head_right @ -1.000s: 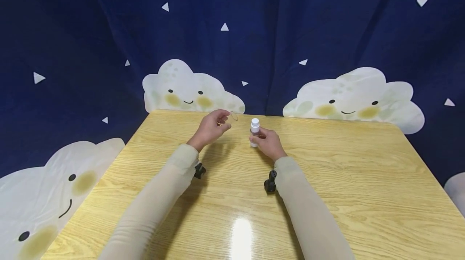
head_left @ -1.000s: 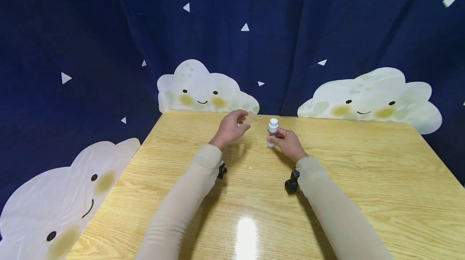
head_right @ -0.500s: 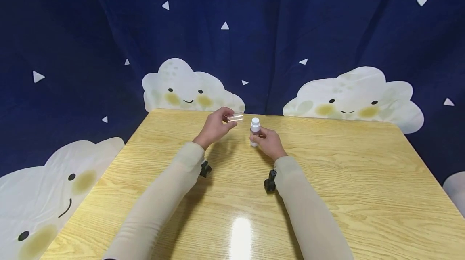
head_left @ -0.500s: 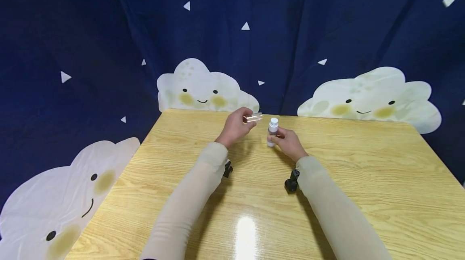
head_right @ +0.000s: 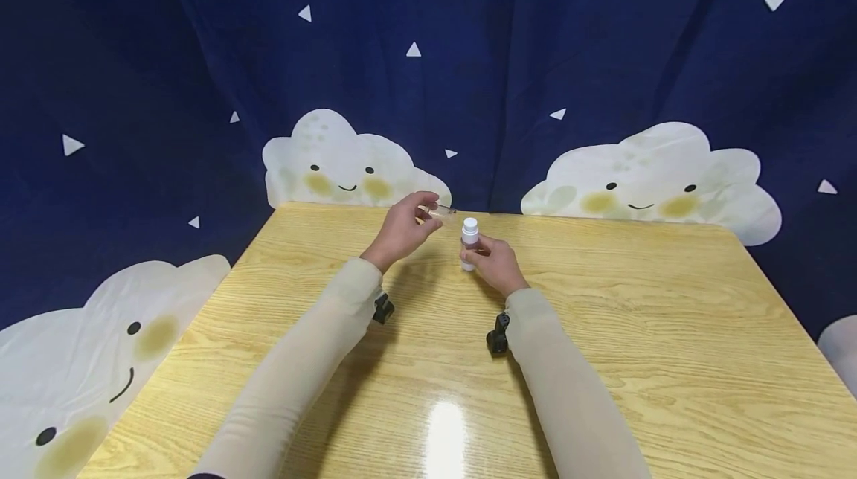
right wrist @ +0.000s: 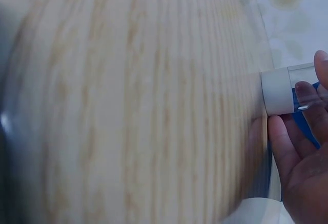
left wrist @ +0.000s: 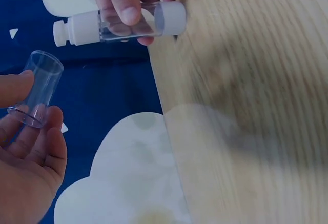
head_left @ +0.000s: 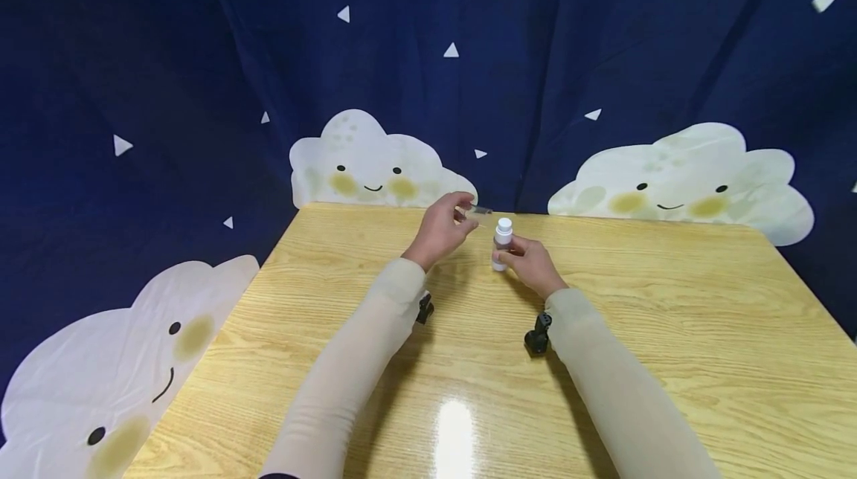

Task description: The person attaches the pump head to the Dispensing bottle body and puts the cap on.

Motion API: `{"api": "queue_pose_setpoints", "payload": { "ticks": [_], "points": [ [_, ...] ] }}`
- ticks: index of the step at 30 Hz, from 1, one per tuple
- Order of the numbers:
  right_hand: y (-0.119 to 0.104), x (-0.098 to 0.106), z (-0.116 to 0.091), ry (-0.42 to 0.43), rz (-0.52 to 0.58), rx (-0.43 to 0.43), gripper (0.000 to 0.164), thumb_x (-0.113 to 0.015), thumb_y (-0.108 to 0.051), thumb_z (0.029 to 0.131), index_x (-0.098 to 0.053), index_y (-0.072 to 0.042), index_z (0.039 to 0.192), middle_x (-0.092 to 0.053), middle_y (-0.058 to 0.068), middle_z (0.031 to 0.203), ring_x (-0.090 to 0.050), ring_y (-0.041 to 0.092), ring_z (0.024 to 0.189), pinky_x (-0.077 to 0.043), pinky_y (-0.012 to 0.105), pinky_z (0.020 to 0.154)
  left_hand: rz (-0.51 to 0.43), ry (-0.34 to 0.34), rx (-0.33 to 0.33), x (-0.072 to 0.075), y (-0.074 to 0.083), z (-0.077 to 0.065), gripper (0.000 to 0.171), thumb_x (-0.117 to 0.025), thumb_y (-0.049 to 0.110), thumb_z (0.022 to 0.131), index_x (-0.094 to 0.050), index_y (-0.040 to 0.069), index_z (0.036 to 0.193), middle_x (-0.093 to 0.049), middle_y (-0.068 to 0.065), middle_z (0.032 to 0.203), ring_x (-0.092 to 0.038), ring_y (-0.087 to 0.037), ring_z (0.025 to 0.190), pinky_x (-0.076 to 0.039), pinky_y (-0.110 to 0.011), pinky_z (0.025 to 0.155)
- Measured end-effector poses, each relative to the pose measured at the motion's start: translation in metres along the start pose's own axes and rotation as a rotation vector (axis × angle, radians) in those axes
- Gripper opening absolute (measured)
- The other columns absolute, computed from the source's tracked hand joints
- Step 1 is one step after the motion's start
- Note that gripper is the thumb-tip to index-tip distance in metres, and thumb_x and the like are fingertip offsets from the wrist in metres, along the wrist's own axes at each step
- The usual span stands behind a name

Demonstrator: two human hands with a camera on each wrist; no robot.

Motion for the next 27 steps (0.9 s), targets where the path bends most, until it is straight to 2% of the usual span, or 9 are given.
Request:
{"api": "queue_pose_setpoints", "payload": {
  "ticks": [3, 7, 16, 19, 23, 27],
  "points": [
    [-0.001, 0.002, 0.000, -0.003, 0.001, 0.006, 0.042, -0.065, -0.024, 0.096, -0.060, -0.009, 0.136, -0.063, 0.018, 0.135, -0.057, 0.037, 0.129, -0.045, 0.052, 0.108, -0.023, -0.002, 0.015, 0.000, 0.005, 0.002, 0.041, -0.068, 0.012, 0.093, -0.056, 0.007, 0.132, -0.065, -0.010, 0.124, -0.067, -0.023, 0.104, -0.056, -0.029, 0.085],
    [0.000, 0.005, 0.000, 0.002, -0.008, 0.009, 0.043, -0.065, -0.023, 0.097, -0.059, -0.010, 0.137, -0.062, 0.019, 0.136, -0.057, 0.038, 0.129, -0.045, 0.052, 0.108, -0.032, -0.002, -0.010, -0.004, 0.014, 0.006, 0.042, -0.068, 0.011, 0.093, -0.057, 0.006, 0.133, -0.065, -0.011, 0.128, -0.066, -0.023, 0.105, -0.055, -0.030, 0.088],
    [0.001, 0.002, 0.000, -0.004, 0.007, -0.005, 0.043, -0.065, -0.023, 0.097, -0.059, -0.010, 0.137, -0.062, 0.019, 0.136, -0.056, 0.038, 0.130, -0.045, 0.052, 0.108, 0.048, -0.034, -0.043, -0.017, 0.019, 0.009, 0.045, -0.066, 0.013, 0.095, -0.057, 0.012, 0.138, -0.063, -0.009, 0.126, -0.063, -0.023, 0.107, -0.053, -0.030, 0.089],
    [0.001, 0.001, 0.000, -0.002, 0.009, -0.002, 0.044, -0.066, -0.023, 0.096, -0.059, -0.009, 0.137, -0.064, 0.018, 0.134, -0.057, 0.037, 0.128, -0.046, 0.051, 0.107, 0.041, -0.028, -0.049, -0.017, 0.021, 0.010, 0.045, -0.066, 0.012, 0.094, -0.055, 0.010, 0.139, -0.064, -0.008, 0.128, -0.063, -0.024, 0.108, -0.052, -0.030, 0.089],
    [0.002, 0.000, 0.000, -0.003, 0.013, -0.004, 0.044, -0.066, -0.024, 0.096, -0.059, -0.009, 0.137, -0.064, 0.018, 0.133, -0.058, 0.037, 0.128, -0.047, 0.050, 0.107, 0.025, -0.009, -0.039, -0.015, 0.021, 0.011, 0.040, -0.067, 0.013, 0.094, -0.053, 0.007, 0.131, -0.066, -0.008, 0.127, -0.064, -0.026, 0.108, -0.051, -0.031, 0.088],
    [0.002, 0.000, 0.001, 0.001, 0.014, -0.003, 0.044, -0.066, -0.024, 0.096, -0.060, -0.010, 0.137, -0.064, 0.018, 0.133, -0.058, 0.036, 0.127, -0.047, 0.050, 0.107, 0.049, -0.016, -0.040, -0.015, 0.020, 0.013, 0.030, -0.067, 0.015, 0.094, -0.055, 0.010, 0.121, -0.065, -0.006, 0.122, -0.063, -0.025, 0.107, -0.051, -0.029, 0.087]
  ]
}}
Point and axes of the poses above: each hand's wrist, its own z-axis towards the middle knuckle, its own x-axis out of the back of the hand, y = z × x, the point moved 9 cm from there along z, towards the middle knuckle
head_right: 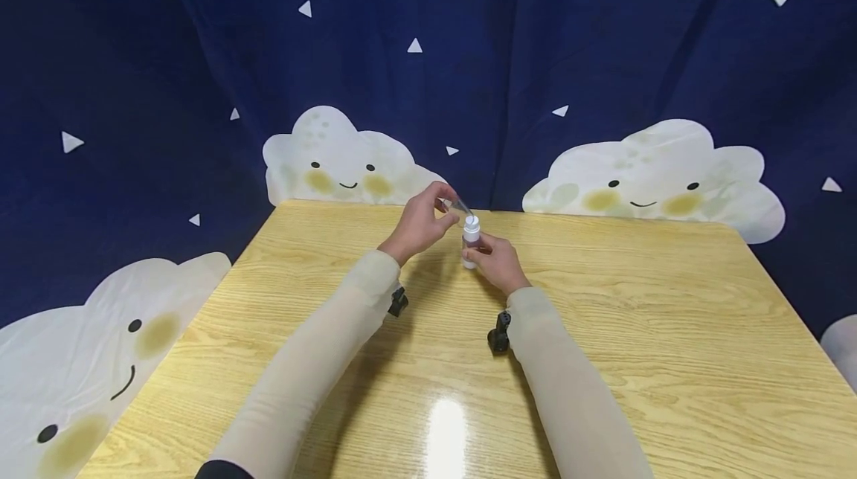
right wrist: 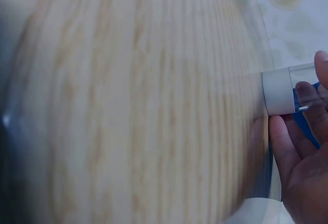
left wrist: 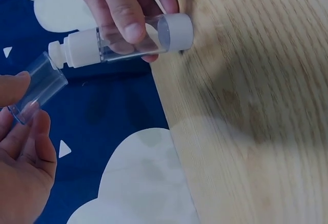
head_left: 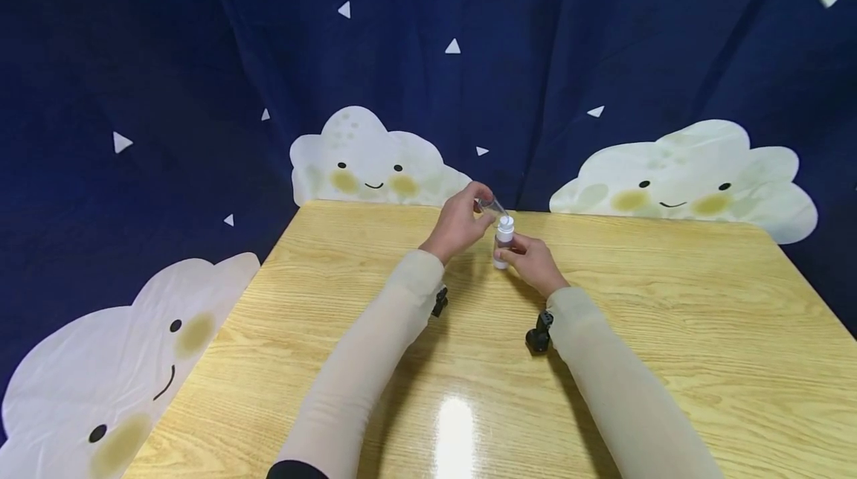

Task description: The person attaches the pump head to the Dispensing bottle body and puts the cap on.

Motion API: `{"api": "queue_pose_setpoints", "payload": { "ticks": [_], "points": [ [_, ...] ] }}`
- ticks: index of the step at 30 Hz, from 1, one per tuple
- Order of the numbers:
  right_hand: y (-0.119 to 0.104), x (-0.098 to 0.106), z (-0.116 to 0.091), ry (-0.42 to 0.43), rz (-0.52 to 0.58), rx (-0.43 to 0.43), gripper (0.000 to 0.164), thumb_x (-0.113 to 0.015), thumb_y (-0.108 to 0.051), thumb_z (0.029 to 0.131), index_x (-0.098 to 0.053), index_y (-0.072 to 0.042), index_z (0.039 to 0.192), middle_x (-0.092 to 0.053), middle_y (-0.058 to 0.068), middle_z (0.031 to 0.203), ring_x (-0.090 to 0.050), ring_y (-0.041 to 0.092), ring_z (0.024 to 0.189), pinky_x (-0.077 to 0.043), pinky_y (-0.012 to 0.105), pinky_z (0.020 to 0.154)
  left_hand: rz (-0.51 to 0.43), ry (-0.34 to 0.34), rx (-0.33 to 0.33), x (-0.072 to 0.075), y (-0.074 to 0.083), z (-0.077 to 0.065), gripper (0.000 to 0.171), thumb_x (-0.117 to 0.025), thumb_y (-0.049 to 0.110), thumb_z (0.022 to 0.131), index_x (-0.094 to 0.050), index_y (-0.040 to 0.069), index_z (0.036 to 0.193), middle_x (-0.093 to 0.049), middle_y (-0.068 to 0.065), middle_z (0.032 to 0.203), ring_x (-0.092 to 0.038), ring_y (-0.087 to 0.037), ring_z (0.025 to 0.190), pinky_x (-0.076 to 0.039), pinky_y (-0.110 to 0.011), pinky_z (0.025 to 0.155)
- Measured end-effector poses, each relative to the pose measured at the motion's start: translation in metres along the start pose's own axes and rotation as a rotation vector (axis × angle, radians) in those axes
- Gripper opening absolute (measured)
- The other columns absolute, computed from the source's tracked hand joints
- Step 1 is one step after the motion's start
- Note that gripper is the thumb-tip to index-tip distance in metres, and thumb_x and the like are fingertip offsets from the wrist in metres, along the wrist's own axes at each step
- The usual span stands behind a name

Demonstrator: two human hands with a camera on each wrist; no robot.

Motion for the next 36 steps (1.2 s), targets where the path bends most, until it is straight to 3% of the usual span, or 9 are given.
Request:
{"api": "queue_pose_setpoints", "payload": {
  "ticks": [11, 17, 23, 36],
  "points": [
    [-0.001, 0.001, -0.001, 0.003, -0.001, 0.008, 0.043, -0.068, -0.024, 0.095, -0.062, -0.011, 0.135, -0.066, 0.017, 0.131, -0.060, 0.035, 0.125, -0.048, 0.050, 0.105, -0.034, -0.070, -0.080, -0.005, 0.004, 0.006, 0.029, -0.067, 0.013, 0.094, -0.060, 0.012, 0.121, -0.066, -0.006, 0.124, -0.062, -0.021, 0.108, -0.051, -0.031, 0.096],
    [0.001, 0.000, 0.000, -0.014, 0.011, -0.002, 0.043, -0.067, -0.023, 0.096, -0.061, -0.010, 0.136, -0.064, 0.016, 0.134, -0.057, 0.035, 0.129, -0.046, 0.051, 0.108, -0.024, -0.105, -0.110, -0.015, 0.008, 0.010, 0.030, -0.067, 0.012, 0.094, -0.061, 0.012, 0.124, -0.066, -0.004, 0.125, -0.062, -0.019, 0.107, -0.052, -0.029, 0.094],
    [0.000, 0.000, 0.000, -0.016, 0.005, 0.015, 0.041, -0.065, -0.022, 0.096, -0.062, -0.008, 0.134, -0.064, 0.016, 0.133, -0.058, 0.035, 0.128, -0.047, 0.050, 0.106, -0.002, -0.150, -0.121, -0.027, 0.008, 0.010, 0.032, -0.064, 0.010, 0.095, -0.061, 0.011, 0.128, -0.065, -0.005, 0.129, -0.063, -0.019, 0.108, -0.053, -0.029, 0.091],
    [0.003, 0.000, 0.000, -0.010, -0.007, 0.016, 0.039, -0.066, -0.021, 0.095, -0.063, -0.007, 0.132, -0.066, 0.017, 0.130, -0.059, 0.035, 0.126, -0.047, 0.051, 0.107, -0.005, -0.187, -0.104, -0.037, 0.000, 0.008, 0.034, -0.064, 0.008, 0.095, -0.061, 0.009, 0.129, -0.064, -0.007, 0.131, -0.064, -0.021, 0.110, -0.053, -0.031, 0.092]
  ]
}}
Point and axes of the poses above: each hand's wrist, its own z-axis towards the middle knuckle, its own x-axis out of the back of the hand, y = z × x, the point moved 9 cm from there along z, towards the middle knuckle
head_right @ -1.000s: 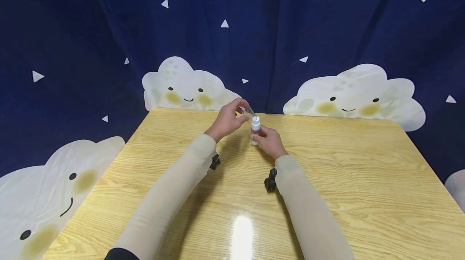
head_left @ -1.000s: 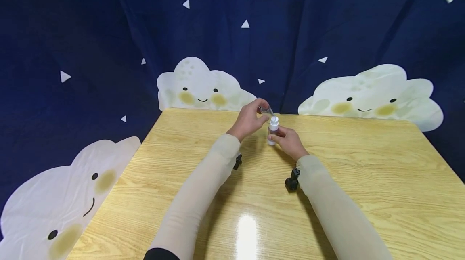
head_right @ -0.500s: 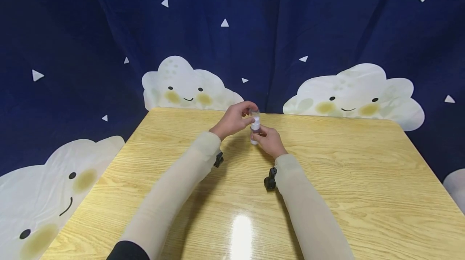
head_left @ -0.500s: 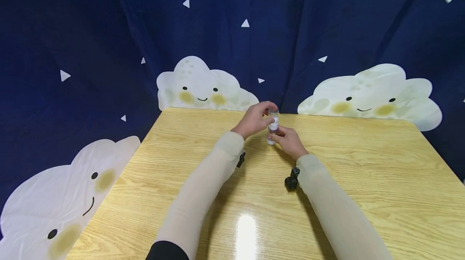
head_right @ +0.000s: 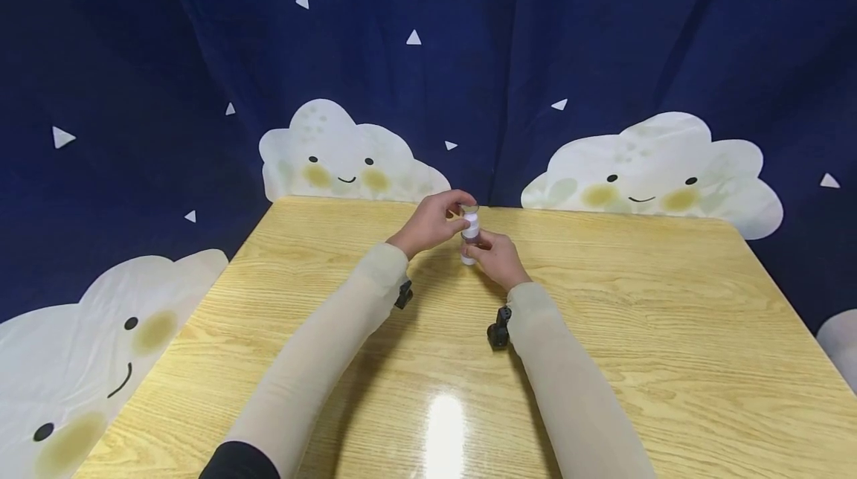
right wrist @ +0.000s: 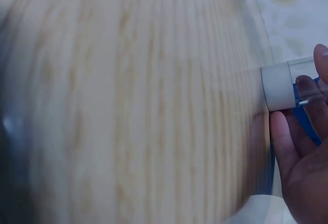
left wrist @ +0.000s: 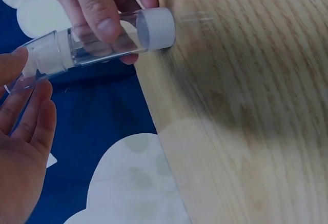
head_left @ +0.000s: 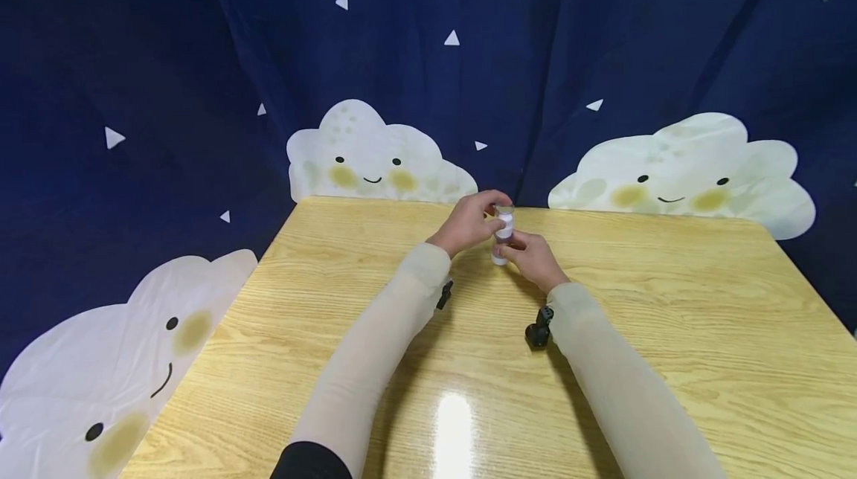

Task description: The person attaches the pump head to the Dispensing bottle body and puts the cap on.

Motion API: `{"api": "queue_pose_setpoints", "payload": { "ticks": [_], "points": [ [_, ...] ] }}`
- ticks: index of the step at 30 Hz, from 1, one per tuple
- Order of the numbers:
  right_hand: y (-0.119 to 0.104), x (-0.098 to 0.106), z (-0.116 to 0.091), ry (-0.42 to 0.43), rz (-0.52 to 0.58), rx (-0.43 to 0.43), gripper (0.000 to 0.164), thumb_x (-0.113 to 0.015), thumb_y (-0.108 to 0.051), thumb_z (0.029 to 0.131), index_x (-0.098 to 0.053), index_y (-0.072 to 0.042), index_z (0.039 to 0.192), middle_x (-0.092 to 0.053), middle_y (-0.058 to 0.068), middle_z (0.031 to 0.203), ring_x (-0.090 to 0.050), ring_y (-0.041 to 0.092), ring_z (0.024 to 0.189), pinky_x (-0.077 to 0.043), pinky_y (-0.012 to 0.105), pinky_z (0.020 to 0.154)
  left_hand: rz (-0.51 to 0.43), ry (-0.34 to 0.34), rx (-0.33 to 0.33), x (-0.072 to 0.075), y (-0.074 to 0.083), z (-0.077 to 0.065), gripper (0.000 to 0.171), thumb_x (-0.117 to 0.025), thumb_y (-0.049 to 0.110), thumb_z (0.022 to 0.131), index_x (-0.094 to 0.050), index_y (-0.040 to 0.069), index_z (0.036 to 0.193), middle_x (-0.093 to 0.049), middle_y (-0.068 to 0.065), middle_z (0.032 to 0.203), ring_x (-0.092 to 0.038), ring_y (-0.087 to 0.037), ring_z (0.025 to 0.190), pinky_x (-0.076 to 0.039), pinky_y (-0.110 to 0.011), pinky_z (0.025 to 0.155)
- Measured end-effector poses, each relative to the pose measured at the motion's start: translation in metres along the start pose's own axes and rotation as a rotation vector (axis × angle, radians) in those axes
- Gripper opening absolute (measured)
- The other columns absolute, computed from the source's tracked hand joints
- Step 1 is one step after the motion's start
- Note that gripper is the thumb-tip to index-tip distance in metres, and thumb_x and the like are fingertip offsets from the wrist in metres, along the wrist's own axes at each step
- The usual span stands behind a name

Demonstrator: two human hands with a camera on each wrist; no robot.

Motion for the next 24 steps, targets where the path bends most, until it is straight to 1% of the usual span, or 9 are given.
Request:
{"api": "queue_pose_setpoints", "payload": {
  "ticks": [6, 11, 16, 24],
  "points": [
    [-0.0001, 0.0001, 0.0001, -0.005, -0.005, -0.023, 0.038, -0.066, -0.022, 0.096, -0.064, -0.012, 0.132, -0.066, 0.015, 0.132, -0.058, 0.034, 0.128, -0.045, 0.051, 0.108, -0.017, -0.003, 0.018, -0.0023, -0.0040, -0.0027, 0.030, -0.064, 0.010, 0.096, -0.063, 0.014, 0.126, -0.065, -0.003, 0.128, -0.064, -0.019, 0.109, -0.054, -0.029, 0.089],
    [0.0011, 0.0000, -0.0001, -0.010, 0.002, -0.027, 0.039, -0.066, -0.021, 0.096, -0.063, -0.012, 0.134, -0.065, 0.015, 0.133, -0.058, 0.033, 0.128, -0.045, 0.051, 0.109, -0.012, 0.006, 0.026, -0.0055, -0.0066, -0.0027, 0.029, -0.063, 0.010, 0.096, -0.064, 0.015, 0.124, -0.066, -0.002, 0.127, -0.064, -0.018, 0.107, -0.054, -0.026, 0.087],
    [0.0037, -0.0009, 0.0019, -0.020, 0.006, -0.023, 0.040, -0.065, -0.021, 0.096, -0.062, -0.011, 0.135, -0.064, 0.015, 0.134, -0.058, 0.034, 0.129, -0.045, 0.050, 0.109, -0.009, 0.004, 0.055, -0.0089, -0.0078, -0.0033, 0.029, -0.063, 0.010, 0.097, -0.064, 0.016, 0.125, -0.065, -0.002, 0.127, -0.063, -0.018, 0.106, -0.054, -0.027, 0.088],
    [0.0033, -0.0002, 0.0019, -0.027, 0.006, -0.023, 0.039, -0.065, -0.022, 0.096, -0.063, -0.012, 0.134, -0.065, 0.014, 0.134, -0.058, 0.033, 0.128, -0.045, 0.051, 0.108, -0.031, 0.014, 0.079, -0.0098, -0.0068, -0.0036, 0.028, -0.063, 0.009, 0.097, -0.063, 0.016, 0.124, -0.066, -0.001, 0.125, -0.062, -0.019, 0.105, -0.054, -0.029, 0.090]
  ]
}}
Point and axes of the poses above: each hand's wrist, its own z-axis towards the middle knuckle, its own x-axis out of the back of the hand, y = z × x, the point moved 9 cm from there along z, towards the middle knuckle
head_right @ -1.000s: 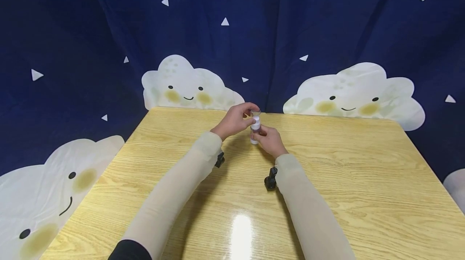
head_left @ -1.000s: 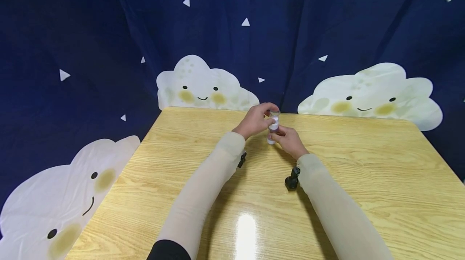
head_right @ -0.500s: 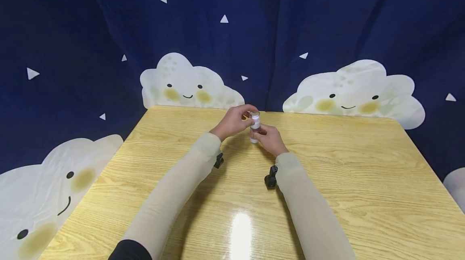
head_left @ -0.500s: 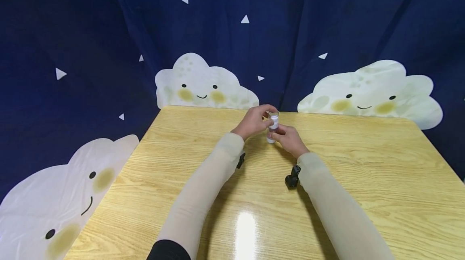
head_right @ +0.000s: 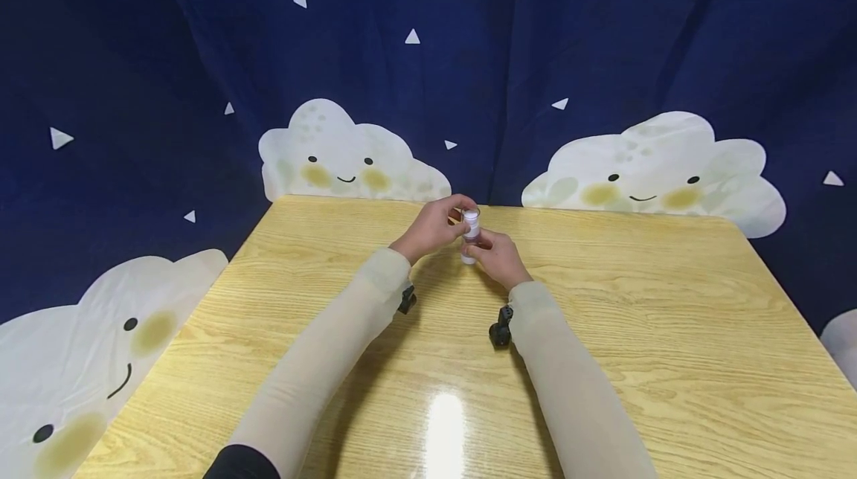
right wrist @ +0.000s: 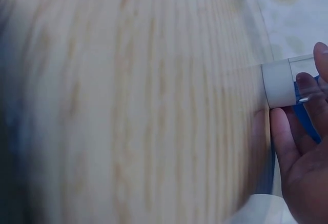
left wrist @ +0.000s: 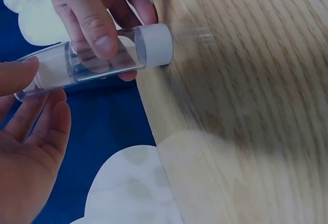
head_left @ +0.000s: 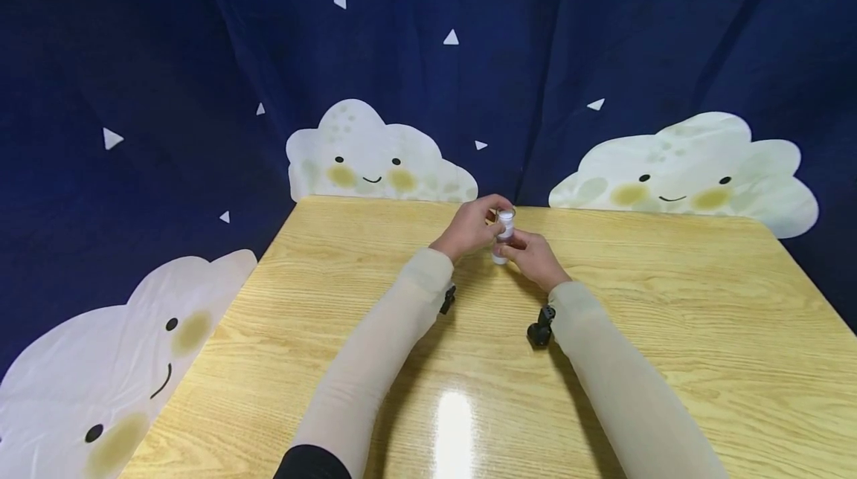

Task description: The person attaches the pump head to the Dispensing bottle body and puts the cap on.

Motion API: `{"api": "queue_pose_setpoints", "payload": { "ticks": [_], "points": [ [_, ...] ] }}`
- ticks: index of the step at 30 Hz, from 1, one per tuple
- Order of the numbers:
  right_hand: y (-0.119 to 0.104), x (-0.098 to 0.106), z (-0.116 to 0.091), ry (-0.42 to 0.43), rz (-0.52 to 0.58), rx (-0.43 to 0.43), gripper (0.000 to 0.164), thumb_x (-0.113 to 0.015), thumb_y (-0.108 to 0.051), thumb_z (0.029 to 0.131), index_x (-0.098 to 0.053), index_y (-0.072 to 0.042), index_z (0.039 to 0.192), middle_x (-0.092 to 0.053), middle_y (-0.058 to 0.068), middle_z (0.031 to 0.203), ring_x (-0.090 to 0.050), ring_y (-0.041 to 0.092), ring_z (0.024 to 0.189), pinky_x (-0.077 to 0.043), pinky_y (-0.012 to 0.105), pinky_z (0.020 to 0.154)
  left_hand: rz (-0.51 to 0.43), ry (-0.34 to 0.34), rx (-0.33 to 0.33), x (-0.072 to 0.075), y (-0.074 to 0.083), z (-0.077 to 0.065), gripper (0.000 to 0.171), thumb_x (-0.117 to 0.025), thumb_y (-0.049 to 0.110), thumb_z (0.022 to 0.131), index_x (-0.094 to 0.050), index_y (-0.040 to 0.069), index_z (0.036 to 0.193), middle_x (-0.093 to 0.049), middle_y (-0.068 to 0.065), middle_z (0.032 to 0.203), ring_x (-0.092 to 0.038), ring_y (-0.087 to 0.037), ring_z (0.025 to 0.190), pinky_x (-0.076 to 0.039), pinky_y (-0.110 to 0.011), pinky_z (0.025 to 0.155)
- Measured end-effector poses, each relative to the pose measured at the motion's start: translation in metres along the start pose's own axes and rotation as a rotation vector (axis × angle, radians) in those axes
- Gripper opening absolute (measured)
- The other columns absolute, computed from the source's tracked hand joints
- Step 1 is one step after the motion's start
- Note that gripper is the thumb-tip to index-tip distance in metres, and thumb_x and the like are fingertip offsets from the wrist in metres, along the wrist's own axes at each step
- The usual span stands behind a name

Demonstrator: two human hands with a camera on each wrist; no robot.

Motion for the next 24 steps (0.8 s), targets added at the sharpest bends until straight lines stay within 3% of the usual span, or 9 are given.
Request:
{"api": "queue_pose_setpoints", "payload": {
  "ticks": [9, 14, 19, 24],
  "points": [
    [-0.0034, -0.0013, -0.0012, -0.017, 0.001, 0.012, 0.042, -0.064, -0.022, 0.097, -0.059, -0.012, 0.138, -0.062, 0.016, 0.137, -0.057, 0.035, 0.129, -0.046, 0.051, 0.108, -0.021, 0.005, -0.030, -0.0009, -0.0030, -0.0029, 0.029, -0.060, 0.012, 0.098, -0.060, 0.017, 0.127, -0.065, 0.000, 0.128, -0.062, -0.017, 0.102, -0.053, -0.023, 0.078],
    [-0.0038, -0.0003, -0.0014, -0.016, -0.019, 0.017, 0.041, -0.063, -0.021, 0.098, -0.059, -0.011, 0.138, -0.061, 0.017, 0.138, -0.056, 0.036, 0.130, -0.045, 0.051, 0.109, 0.061, 0.018, -0.035, -0.0012, -0.0028, -0.0037, 0.029, -0.060, 0.017, 0.099, -0.059, 0.022, 0.129, -0.066, 0.002, 0.125, -0.061, -0.015, 0.099, -0.051, -0.024, 0.076],
    [-0.0031, -0.0002, -0.0017, -0.005, -0.032, 0.010, 0.040, -0.063, -0.021, 0.098, -0.060, -0.011, 0.136, -0.061, 0.017, 0.138, -0.055, 0.037, 0.131, -0.045, 0.052, 0.109, 0.173, 0.023, -0.022, -0.0026, -0.0037, -0.0058, 0.031, -0.058, 0.024, 0.101, -0.057, 0.027, 0.132, -0.067, 0.004, 0.126, -0.063, -0.016, 0.107, -0.053, -0.030, 0.084],
    [-0.0066, 0.0007, -0.0018, -0.004, -0.033, 0.019, 0.038, -0.063, -0.019, 0.097, -0.061, -0.010, 0.134, -0.063, 0.018, 0.135, -0.057, 0.037, 0.129, -0.046, 0.051, 0.107, 0.245, 0.027, -0.041, -0.0017, 0.0043, -0.0043, 0.029, -0.057, 0.020, 0.101, -0.057, 0.024, 0.130, -0.066, 0.004, 0.127, -0.062, -0.016, 0.112, -0.051, -0.033, 0.095]
  ]
}}
Point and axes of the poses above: each hand's wrist, its own z-axis towards the middle knuckle, its own x-axis out of the back of the hand, y = z × x, the point moved 9 cm from there along z, towards the middle knuckle
